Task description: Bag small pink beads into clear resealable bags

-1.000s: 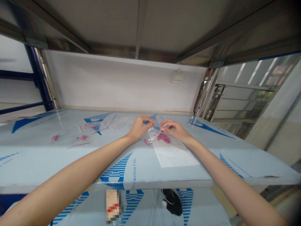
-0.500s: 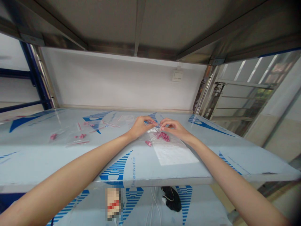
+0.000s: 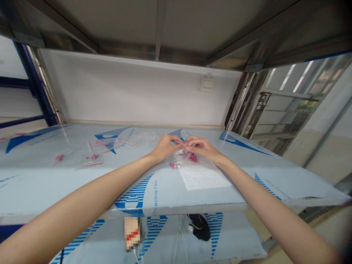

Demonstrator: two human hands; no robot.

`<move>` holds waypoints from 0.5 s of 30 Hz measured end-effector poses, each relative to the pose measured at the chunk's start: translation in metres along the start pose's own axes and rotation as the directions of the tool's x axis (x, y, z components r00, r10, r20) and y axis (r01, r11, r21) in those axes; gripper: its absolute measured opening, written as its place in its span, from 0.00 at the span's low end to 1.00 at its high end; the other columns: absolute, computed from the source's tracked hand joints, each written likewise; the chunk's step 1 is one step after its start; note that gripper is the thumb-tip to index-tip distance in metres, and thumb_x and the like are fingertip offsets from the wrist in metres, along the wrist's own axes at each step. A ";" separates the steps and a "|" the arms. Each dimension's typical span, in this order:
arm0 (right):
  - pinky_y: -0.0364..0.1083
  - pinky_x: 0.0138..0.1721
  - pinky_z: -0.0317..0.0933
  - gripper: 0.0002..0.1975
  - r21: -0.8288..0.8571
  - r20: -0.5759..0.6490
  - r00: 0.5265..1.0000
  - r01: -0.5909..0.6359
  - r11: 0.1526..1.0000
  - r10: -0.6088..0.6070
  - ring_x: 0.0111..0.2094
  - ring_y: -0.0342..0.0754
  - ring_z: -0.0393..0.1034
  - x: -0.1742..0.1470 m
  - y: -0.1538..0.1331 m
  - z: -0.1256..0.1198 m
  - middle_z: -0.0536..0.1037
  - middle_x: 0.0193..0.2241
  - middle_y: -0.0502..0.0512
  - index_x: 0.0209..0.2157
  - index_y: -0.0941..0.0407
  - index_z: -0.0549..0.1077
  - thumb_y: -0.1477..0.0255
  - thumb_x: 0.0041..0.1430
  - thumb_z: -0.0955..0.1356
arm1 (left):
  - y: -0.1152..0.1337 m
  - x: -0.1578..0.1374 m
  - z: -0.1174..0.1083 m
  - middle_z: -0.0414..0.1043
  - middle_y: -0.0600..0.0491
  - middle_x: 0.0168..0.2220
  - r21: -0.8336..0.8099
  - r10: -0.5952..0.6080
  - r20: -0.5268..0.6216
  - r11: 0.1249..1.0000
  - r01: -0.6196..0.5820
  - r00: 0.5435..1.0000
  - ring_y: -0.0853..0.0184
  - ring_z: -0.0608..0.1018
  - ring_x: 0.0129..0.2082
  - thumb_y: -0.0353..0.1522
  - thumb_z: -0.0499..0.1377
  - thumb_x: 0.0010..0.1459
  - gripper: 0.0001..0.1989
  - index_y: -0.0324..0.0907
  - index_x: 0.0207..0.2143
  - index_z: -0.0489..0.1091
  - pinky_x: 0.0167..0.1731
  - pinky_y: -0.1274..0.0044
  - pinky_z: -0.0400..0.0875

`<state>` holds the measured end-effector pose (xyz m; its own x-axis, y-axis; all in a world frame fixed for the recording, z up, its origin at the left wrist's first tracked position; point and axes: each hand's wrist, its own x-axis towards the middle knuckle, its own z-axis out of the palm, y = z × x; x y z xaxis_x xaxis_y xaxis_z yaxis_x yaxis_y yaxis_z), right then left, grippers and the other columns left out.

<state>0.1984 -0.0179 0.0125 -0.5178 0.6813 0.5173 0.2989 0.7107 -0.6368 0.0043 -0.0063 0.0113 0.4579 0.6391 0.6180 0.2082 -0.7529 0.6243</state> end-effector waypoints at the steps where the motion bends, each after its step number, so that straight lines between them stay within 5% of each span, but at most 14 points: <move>1: 0.46 0.41 0.57 0.12 0.007 -0.001 1.000 -0.006 1.000 0.006 0.37 0.45 0.66 0.000 0.000 0.000 0.72 0.34 0.53 0.25 0.56 0.75 0.61 0.52 0.69 | -0.001 0.000 0.000 0.75 0.51 0.29 0.003 0.002 0.003 1.000 -0.002 1.000 0.67 0.74 0.32 0.33 0.61 0.51 0.08 0.36 0.27 0.75 0.37 0.77 0.65; 8: 0.46 0.41 0.57 0.13 0.027 0.004 1.000 -0.009 1.000 0.008 0.37 0.45 0.66 0.001 -0.003 0.000 0.70 0.34 0.54 0.24 0.56 0.75 0.61 0.52 0.70 | 0.000 0.002 -0.002 0.74 0.51 0.27 0.032 0.020 0.037 0.999 -0.021 0.999 0.68 0.73 0.30 0.35 0.59 0.52 0.11 0.35 0.25 0.74 0.34 0.77 0.63; 15: 0.45 0.38 0.57 0.14 0.000 -0.021 0.997 -0.071 0.997 0.071 0.36 0.46 0.66 0.001 0.000 0.000 0.72 0.32 0.54 0.27 0.57 0.74 0.60 0.54 0.68 | -0.001 0.003 -0.002 0.75 0.50 0.29 0.033 -0.043 -0.044 0.999 0.044 0.998 0.67 0.74 0.32 0.34 0.60 0.52 0.10 0.35 0.27 0.74 0.37 0.77 0.64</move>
<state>0.1980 -0.0173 0.0132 -0.4787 0.7335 0.4825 0.3347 0.6605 -0.6721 0.0035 -0.0034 0.0132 0.4099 0.6768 0.6114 0.2562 -0.7288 0.6350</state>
